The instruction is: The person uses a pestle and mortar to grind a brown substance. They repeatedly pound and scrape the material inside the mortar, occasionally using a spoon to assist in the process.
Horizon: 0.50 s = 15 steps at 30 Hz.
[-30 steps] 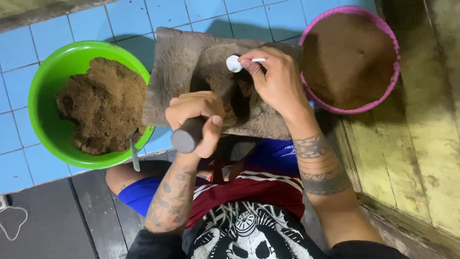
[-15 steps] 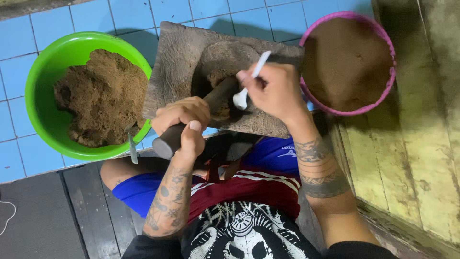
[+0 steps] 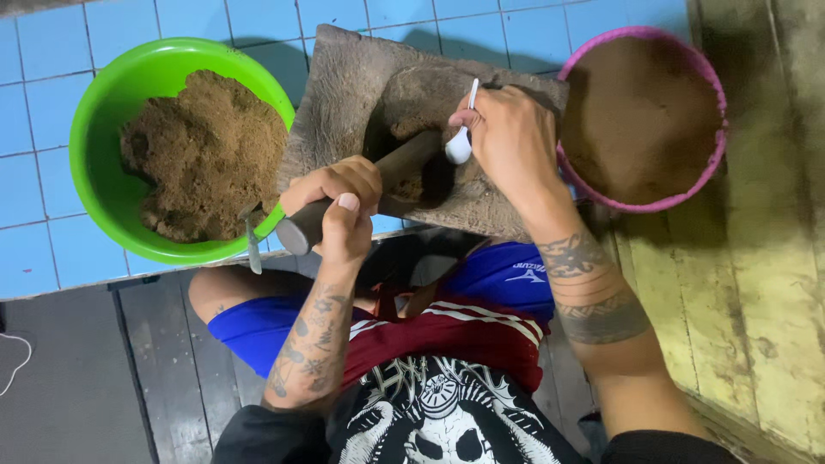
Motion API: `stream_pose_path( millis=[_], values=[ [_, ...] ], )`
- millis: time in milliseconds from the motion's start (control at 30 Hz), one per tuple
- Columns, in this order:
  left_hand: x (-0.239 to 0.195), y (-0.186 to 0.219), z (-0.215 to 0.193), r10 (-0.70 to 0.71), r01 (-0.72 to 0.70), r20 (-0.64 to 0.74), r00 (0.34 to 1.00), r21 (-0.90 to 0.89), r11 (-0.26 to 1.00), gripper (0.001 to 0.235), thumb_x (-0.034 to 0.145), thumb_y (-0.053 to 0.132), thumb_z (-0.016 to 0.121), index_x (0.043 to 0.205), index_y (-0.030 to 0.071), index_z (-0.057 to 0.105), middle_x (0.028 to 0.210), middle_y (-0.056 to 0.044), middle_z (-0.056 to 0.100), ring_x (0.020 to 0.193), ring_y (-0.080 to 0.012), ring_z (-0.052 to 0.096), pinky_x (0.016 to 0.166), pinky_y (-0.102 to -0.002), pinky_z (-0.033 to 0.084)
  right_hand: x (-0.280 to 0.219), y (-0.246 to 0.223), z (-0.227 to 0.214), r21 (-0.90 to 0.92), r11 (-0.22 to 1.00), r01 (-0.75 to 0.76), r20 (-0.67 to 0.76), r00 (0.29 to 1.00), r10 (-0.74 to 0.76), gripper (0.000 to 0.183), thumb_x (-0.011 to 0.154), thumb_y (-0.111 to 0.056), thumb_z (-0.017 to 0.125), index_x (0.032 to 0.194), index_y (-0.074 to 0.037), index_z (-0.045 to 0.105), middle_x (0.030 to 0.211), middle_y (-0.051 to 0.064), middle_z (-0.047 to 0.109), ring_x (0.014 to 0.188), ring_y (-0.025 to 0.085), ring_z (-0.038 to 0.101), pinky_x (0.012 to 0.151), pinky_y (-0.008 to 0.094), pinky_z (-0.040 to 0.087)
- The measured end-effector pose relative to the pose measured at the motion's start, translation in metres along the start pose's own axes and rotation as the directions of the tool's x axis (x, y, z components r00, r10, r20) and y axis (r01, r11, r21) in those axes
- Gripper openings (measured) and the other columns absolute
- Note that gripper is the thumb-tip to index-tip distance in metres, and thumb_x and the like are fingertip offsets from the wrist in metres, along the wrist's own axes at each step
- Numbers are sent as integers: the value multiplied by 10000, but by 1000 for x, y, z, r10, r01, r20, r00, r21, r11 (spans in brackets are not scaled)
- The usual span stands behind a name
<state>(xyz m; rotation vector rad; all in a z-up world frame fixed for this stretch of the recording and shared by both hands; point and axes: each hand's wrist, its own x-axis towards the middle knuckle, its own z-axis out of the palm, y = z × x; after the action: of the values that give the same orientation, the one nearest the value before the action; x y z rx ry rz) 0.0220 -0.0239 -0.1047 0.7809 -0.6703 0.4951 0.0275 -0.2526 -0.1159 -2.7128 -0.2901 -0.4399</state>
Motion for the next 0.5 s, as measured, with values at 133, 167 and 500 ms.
stream_pose_path(
  millis=[133, 167, 500],
  values=[
    [15, 29, 19, -33, 30, 26, 999, 110, 993, 292, 881, 65, 598, 612, 49, 488, 471, -50, 440, 407, -189, 472, 453, -320, 430, 1, 0, 10, 89, 996, 29, -33, 999, -26, 237, 1066, -319, 619, 888, -190, 705, 809, 60, 713, 822, 317, 693, 723, 448, 560],
    [21, 41, 26, -71, 57, 74, 995, 174, 983, 293, 863, 45, 617, 589, 18, 515, 456, -84, 473, 387, -232, 494, 431, -351, 441, 1, -2, 11, 122, 991, 45, -29, 999, -42, 257, 1066, -321, 594, 886, -170, 698, 802, 84, 713, 821, 338, 693, 724, 470, 566],
    [24, 38, 42, -159, 59, 377, 912, 265, 963, 240, 842, -13, 657, 625, 67, 590, 516, -104, 525, 395, -309, 511, 403, -391, 443, 1, -21, -8, 307, 951, 44, 7, 999, -49, 250, 1051, -309, 637, 923, -102, 696, 788, 177, 681, 831, 430, 685, 721, 533, 554]
  ],
)
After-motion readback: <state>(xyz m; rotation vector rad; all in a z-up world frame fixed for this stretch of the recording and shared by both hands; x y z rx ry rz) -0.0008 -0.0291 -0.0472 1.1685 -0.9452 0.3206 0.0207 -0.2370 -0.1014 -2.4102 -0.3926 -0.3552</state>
